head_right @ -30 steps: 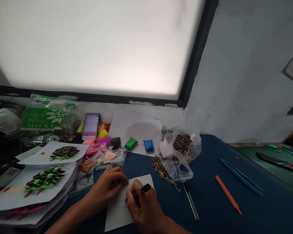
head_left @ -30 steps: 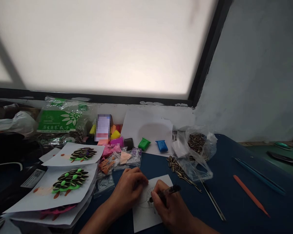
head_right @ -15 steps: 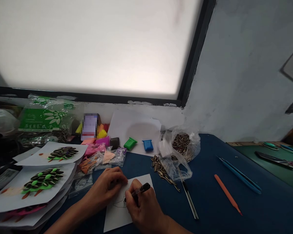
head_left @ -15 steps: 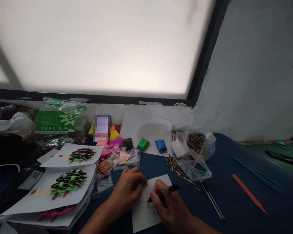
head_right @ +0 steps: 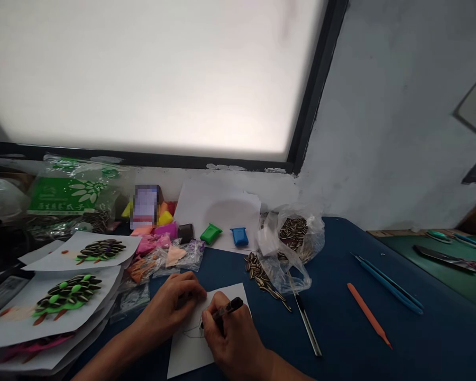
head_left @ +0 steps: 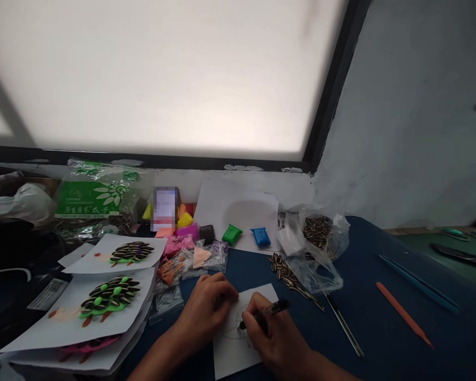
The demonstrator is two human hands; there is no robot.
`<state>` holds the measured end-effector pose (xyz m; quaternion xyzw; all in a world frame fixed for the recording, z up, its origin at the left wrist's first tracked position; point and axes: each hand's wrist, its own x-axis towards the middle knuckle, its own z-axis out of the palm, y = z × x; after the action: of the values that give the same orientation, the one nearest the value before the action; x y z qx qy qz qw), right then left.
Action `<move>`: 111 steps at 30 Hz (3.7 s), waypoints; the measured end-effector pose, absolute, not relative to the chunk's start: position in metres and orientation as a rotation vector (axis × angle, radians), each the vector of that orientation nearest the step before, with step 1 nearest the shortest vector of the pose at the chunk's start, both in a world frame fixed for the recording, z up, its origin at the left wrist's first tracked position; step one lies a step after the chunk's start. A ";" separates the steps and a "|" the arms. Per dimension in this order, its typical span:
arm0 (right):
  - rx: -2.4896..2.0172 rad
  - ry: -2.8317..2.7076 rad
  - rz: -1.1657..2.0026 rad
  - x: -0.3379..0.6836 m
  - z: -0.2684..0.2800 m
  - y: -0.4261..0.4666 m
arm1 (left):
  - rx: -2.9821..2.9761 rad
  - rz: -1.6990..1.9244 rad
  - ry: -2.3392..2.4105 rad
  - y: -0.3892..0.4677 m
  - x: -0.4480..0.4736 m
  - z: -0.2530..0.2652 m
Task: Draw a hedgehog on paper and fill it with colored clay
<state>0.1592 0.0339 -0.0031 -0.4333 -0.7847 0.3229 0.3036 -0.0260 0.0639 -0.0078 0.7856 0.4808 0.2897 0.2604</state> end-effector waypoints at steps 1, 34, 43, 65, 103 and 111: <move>-1.147 -2.076 0.857 0.159 -0.003 0.034 | 2.128 0.786 1.301 0.064 -0.026 -0.008; -1.173 -1.792 0.958 0.170 0.010 0.041 | 2.143 0.839 1.304 0.066 -0.028 -0.016; -1.438 -2.186 0.815 0.190 0.046 0.056 | 2.177 0.837 1.277 0.063 -0.028 -0.014; -1.712 -2.573 0.022 0.226 0.025 0.059 | 2.300 0.878 1.250 0.066 -0.029 -0.023; -1.303 -2.805 -0.197 0.183 0.010 0.044 | 2.535 0.989 1.290 0.060 -0.024 -0.019; -1.415 -2.824 -0.020 0.179 0.057 0.053 | 2.521 1.096 1.290 0.059 -0.026 0.000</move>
<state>0.1788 0.0534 0.0573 -0.4478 -0.8941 -0.0063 -0.0085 -0.0257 0.0593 -0.0005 0.8291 0.4243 0.3603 0.0523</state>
